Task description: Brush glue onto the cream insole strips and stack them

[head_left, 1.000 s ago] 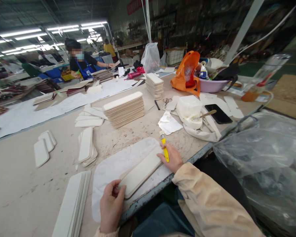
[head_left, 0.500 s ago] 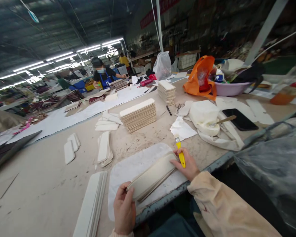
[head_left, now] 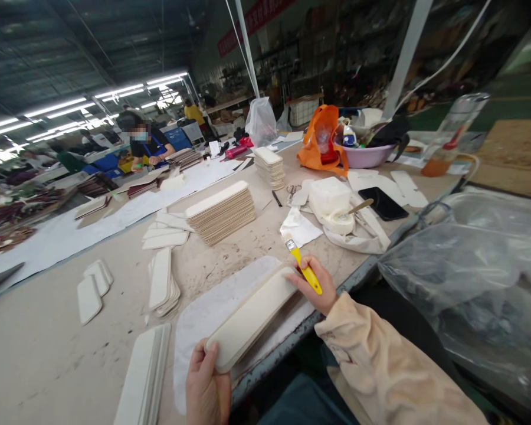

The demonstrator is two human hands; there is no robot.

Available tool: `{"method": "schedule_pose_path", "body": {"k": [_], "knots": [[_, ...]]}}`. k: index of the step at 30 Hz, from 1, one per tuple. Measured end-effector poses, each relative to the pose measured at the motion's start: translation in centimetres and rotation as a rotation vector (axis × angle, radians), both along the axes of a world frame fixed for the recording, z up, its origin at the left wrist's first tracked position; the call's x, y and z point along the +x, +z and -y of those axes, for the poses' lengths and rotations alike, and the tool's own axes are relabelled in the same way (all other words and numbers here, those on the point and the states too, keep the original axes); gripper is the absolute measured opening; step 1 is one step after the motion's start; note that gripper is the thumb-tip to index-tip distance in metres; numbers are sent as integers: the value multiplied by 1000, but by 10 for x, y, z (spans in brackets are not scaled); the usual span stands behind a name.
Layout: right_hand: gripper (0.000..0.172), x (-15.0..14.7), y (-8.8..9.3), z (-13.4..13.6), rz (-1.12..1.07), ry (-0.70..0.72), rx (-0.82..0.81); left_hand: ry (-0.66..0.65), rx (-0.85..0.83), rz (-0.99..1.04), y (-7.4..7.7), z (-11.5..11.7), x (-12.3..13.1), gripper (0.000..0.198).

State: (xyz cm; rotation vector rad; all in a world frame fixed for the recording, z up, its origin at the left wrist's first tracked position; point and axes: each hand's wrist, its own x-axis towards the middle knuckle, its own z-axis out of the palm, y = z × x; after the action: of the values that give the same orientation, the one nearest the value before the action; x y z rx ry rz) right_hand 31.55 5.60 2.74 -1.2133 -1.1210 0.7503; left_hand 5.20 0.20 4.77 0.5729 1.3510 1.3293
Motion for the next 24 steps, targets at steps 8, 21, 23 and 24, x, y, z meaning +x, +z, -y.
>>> {"method": "schedule_pose_path", "body": {"k": [8,21,23,24], "knots": [[36,5,8,0,-123,22,44,12,-11,90,4,2,11,29],[42,12,4,-3,-198,-76,41,-234,-180,466,26,16,23,46],[42,13,1,-3,-199,-89,33,-190,-200,407,22,19,23,43],[42,14,-1,-4,-197,-97,29,-161,-191,371,20,20,23,41]]}}
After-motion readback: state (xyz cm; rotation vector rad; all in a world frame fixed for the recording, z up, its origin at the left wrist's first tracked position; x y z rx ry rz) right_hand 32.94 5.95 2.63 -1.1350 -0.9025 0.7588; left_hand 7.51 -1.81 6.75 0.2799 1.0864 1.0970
